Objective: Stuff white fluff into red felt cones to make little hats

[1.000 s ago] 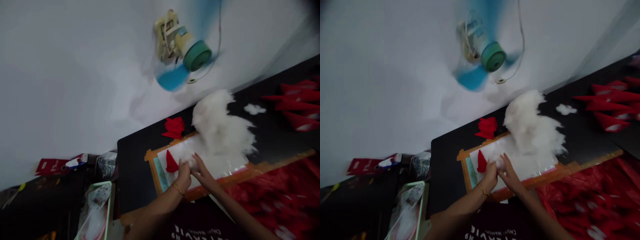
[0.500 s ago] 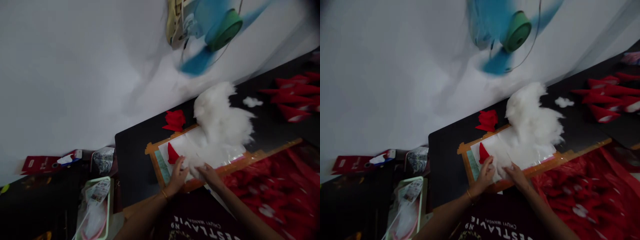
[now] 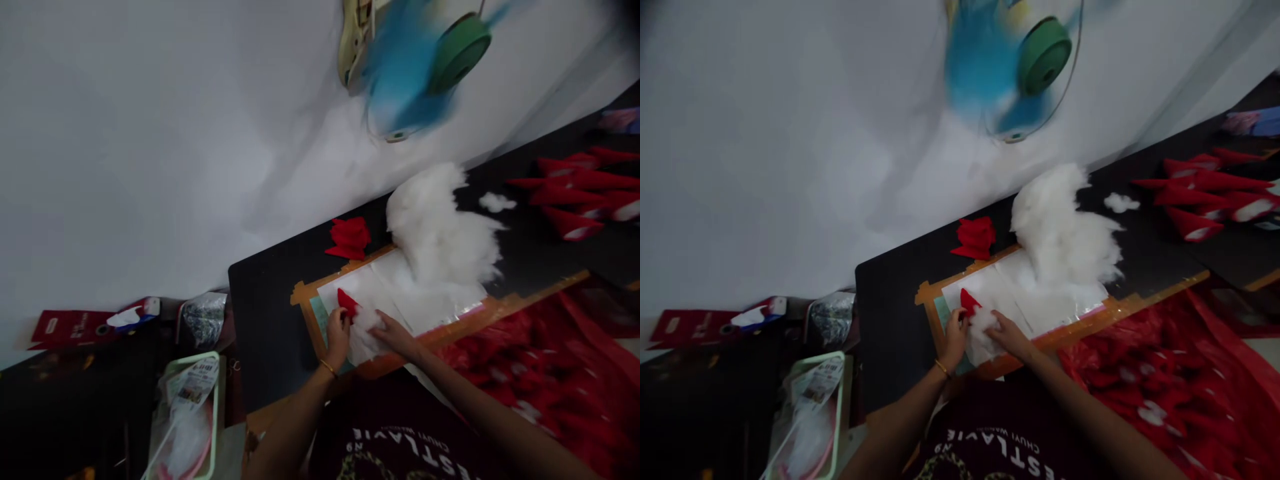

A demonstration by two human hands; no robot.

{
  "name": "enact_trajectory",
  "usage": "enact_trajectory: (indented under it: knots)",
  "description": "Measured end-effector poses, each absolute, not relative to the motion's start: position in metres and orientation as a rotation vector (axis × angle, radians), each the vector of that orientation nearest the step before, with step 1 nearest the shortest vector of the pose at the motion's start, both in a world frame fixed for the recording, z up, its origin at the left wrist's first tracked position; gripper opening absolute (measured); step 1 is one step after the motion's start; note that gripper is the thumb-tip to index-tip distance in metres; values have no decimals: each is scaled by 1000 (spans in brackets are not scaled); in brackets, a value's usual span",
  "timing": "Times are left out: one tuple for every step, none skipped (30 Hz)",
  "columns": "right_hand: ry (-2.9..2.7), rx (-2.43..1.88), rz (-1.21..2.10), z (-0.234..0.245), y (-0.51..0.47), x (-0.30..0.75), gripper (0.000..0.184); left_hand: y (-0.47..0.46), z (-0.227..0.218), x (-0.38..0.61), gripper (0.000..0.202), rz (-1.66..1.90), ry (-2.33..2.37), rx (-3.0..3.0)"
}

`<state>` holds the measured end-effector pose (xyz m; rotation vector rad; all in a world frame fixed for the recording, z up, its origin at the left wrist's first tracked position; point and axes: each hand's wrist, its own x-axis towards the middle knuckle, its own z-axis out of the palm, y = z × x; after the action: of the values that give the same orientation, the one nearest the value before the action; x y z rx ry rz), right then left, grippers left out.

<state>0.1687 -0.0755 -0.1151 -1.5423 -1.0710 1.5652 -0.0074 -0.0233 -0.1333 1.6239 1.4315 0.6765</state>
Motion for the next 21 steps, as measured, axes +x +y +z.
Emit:
enact_trajectory:
  knots:
    - [-1157,-1523,1547,-114,-70,167,51,-24,-131,-9,25,715,1383,1597]
    - [-1259,-1500,1539,-112,-66,166,51,-26,-130,-9,28,751,1341,1554]
    - [-1370,-1476,1534,-111,-63,165,51,-27,-129,-10,29,777,1310,1501]
    - [-1470,-1460,1536,-109,-60,163,51,-28,-128,-9,30,788,1295,1445]
    - [-1555,-1464,1534,-108,-59,162,51,-29,-127,-9,31,784,1297,1394]
    - [-1624,-1487,1521,-106,-58,160,52,-29,-127,-8,32,777,1307,1352]
    - [-1680,-1521,1493,-105,-57,159,53,-29,-126,-7,32,771,1318,1323]
    - [-1728,-1555,1453,-104,-58,158,53,-29,-125,-6,32,765,1326,1304]
    - [-1777,-1575,1412,-104,-59,157,51,-28,-124,-5,32,760,1332,1293]
    - [-1840,-1577,1382,-103,-60,156,50,-28,-122,-5,32,754,1340,1287]
    - [-1910,-1566,1360,-103,-61,156,48,-27,-120,-4,32,746,1346,1285]
    - [-1969,-1565,1343,-103,-62,155,48,-26,-118,-3,32,739,1348,1286]
    - [-2003,-1586,1332,-102,-63,155,49,-25,-115,-2,32,730,1336,1296]
    - [-1998,-1631,1327,-102,-63,155,50,-25,-112,-1,32,727,1311,1319]
    - [-1947,-1698,1325,-102,-62,155,52,-25,-109,0,31,724,1276,1358]
    - [-1851,-1773,1322,-101,-61,156,52,-25,-105,0,31,721,1238,1407]
    - [-1729,-1844,1322,-101,-60,158,52,-24,-102,0,31,718,1204,1464]
    - [-1599,-1898,1326,-100,-59,160,53,-24,-99,0,31,711,1173,1523]
    - [-1479,-1934,1330,-99,-58,163,57,-24,-96,0,31,699,1143,1581]
    - [-1380,-1958,1329,-99,-57,167,64,-23,-93,-1,31,682,1112,1631]
    - [-1312,-1962,1331,-99,-57,170,72,-23,-90,-1,31,661,1073,1677]
